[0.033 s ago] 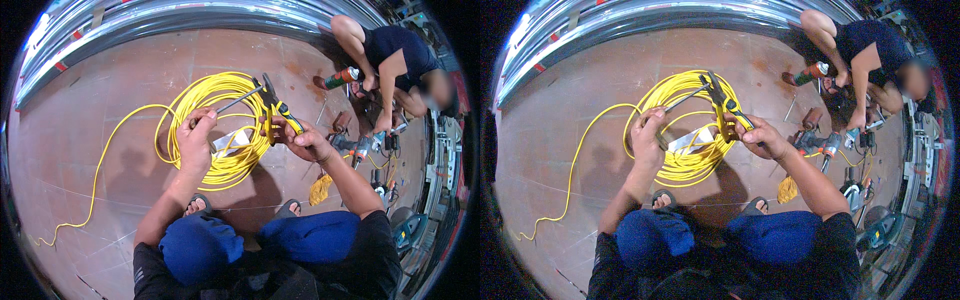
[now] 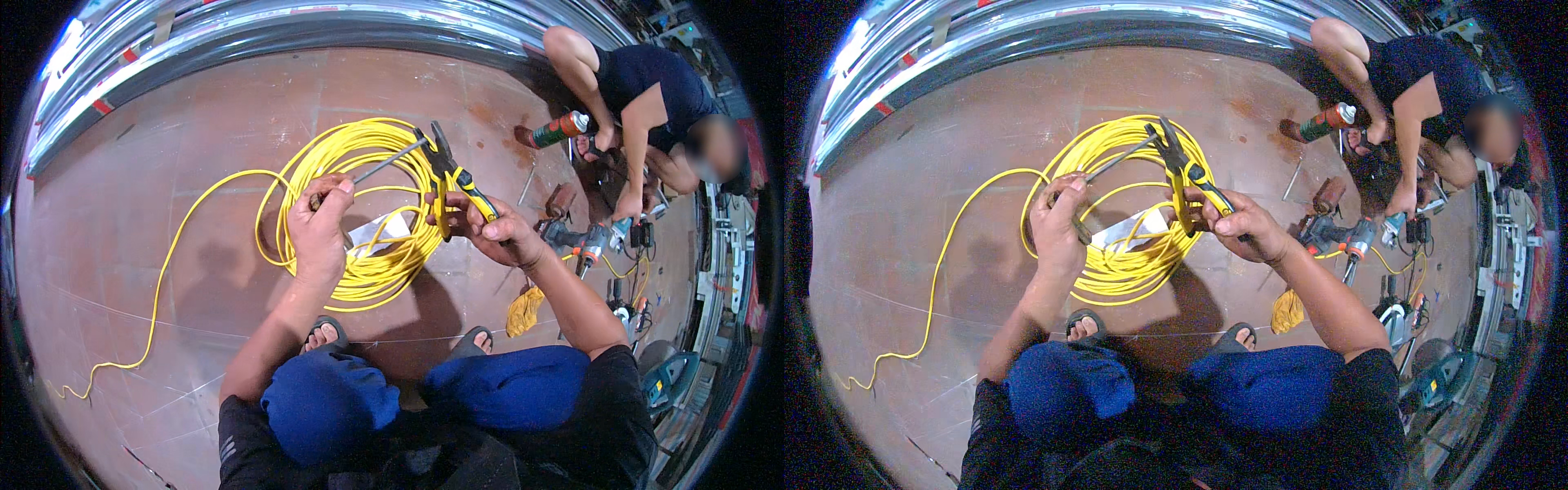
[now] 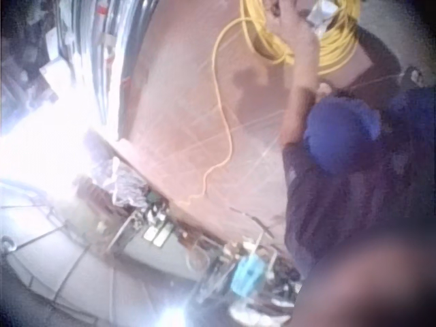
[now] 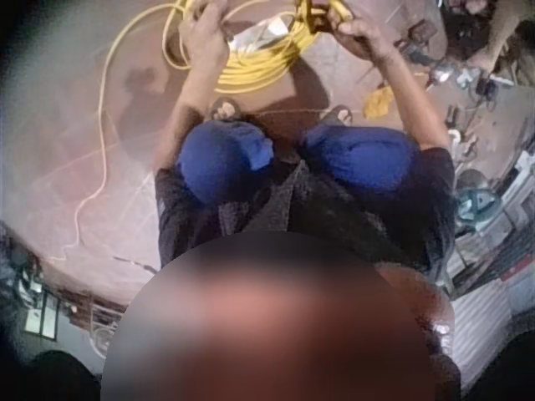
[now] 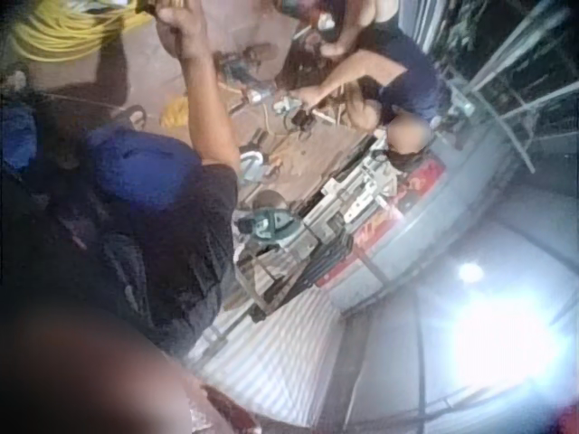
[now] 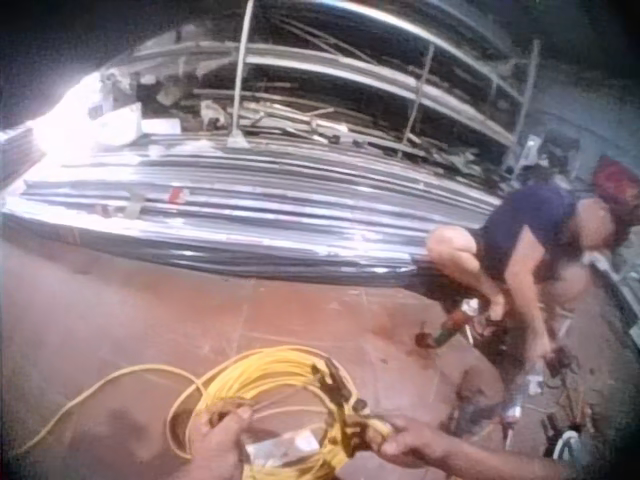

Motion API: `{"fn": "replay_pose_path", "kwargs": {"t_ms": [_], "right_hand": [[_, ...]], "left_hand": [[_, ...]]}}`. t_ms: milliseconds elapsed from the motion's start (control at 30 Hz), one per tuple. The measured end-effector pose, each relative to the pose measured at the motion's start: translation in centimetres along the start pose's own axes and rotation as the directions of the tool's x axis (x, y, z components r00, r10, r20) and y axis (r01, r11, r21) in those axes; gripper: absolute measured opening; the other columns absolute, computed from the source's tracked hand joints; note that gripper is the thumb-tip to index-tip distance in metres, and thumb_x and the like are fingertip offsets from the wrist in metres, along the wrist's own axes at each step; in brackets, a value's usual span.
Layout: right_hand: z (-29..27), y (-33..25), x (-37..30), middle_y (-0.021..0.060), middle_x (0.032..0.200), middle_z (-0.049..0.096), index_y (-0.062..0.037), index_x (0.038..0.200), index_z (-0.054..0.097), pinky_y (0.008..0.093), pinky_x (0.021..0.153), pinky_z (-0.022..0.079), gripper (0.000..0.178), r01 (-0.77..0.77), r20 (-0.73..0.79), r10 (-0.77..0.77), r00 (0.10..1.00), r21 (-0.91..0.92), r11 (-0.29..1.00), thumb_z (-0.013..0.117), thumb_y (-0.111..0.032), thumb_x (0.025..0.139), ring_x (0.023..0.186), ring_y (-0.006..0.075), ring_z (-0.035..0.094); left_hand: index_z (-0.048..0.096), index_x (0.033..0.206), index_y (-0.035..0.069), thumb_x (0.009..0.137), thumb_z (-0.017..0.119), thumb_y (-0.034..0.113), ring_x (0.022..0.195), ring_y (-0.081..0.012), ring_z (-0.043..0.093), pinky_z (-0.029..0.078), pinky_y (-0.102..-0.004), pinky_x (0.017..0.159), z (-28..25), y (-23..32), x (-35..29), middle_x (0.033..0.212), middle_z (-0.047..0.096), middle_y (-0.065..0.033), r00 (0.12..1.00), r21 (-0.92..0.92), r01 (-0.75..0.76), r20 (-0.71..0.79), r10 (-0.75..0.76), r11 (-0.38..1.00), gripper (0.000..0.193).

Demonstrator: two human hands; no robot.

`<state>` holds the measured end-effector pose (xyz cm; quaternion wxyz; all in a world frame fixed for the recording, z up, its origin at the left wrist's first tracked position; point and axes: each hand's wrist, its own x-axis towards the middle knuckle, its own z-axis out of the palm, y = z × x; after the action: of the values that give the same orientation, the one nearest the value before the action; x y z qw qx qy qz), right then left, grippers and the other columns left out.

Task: The person assembles small metal components in a workshop, using a spray can to apply lubricant and pliers to manipulate parts. They move around the workspace to retrieve items and continue assembling the components.

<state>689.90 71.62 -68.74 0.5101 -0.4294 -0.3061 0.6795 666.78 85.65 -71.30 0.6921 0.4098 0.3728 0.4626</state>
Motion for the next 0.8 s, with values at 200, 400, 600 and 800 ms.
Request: {"fn": "replay_pose_path", "kwargs": {"t_ms": [200, 400, 600, 800], "right_hand": [[-0.2, -0.2, 0.0, 0.0159, 0.14, 0.049, -0.0047, 0.111, 0.058, 0.0442, 0.098, 0.044, 0.043, -0.06, -0.051, 0.057, 0.997, -0.065, 0.996, 0.072, -0.028, 0.077, 0.121, 0.0288, 0.055], [0.3, -0.5, 0.0, 0.0109, 0.119, 0.061, -0.0048, 0.11, 0.058, 0.0313, 0.079, 0.05, 0.032, -0.07, -0.093, 0.052, 0.994, -0.203, 0.977, 0.067, -0.024, 0.087, 0.1, 0.0175, 0.059], [1.5, -1.1, 0.5, 0.0084, 0.111, 0.063, -0.0052, 0.11, 0.058, 0.0302, 0.074, 0.049, 0.033, -0.383, -0.318, 0.272, 0.908, -0.369, 0.847, 0.061, -0.033, 0.094, 0.091, 0.0162, 0.061], [2.5, 0.0, 0.6, 0.0012, 0.086, 0.061, -0.0051, 0.109, 0.058, 0.0268, 0.065, 0.046, 0.032, -0.244, -0.3, 0.147, 0.943, -0.319, 0.916, 0.061, -0.034, 0.095, 0.077, 0.0112, 0.056]], "left_hand": [[0.061, 0.081, 0.003, 0.08, 0.073, 0.009, 0.094, -0.0234, 0.058, 0.043, -0.0349, 0.087, -0.4, 0.4, 0.4, 0.099, 0.065, -0.0113, 0.907, 0.447, -0.41, 0.111, 0.406, 0.795, 0.013], [0.06, 0.077, 0.005, 0.074, 0.075, 0.01, 0.097, -0.0282, 0.056, 0.037, -0.0415, 0.093, -0.2, 1.3, 0.5, 0.097, 0.065, -0.0112, 0.771, 0.575, -0.608, 0.265, 0.579, 0.548, 0.016], [0.059, 0.077, 0.007, 0.07, 0.076, 0.009, 0.095, -0.0296, 0.056, 0.037, -0.0439, 0.091, -0.1, 2.1, 0.2, 0.096, 0.065, -0.0102, 0.651, 0.555, -0.737, 0.427, 0.628, 0.386, 0.018], [0.059, 0.077, 0.007, 0.071, 0.076, 0.009, 0.092, -0.03, 0.056, 0.037, -0.0448, 0.091, 0.4, 2.6, 0.2, 0.089, 0.064, -0.0091, 0.595, 0.503, -0.787, 0.467, 0.655, 0.356, 0.018]]}}
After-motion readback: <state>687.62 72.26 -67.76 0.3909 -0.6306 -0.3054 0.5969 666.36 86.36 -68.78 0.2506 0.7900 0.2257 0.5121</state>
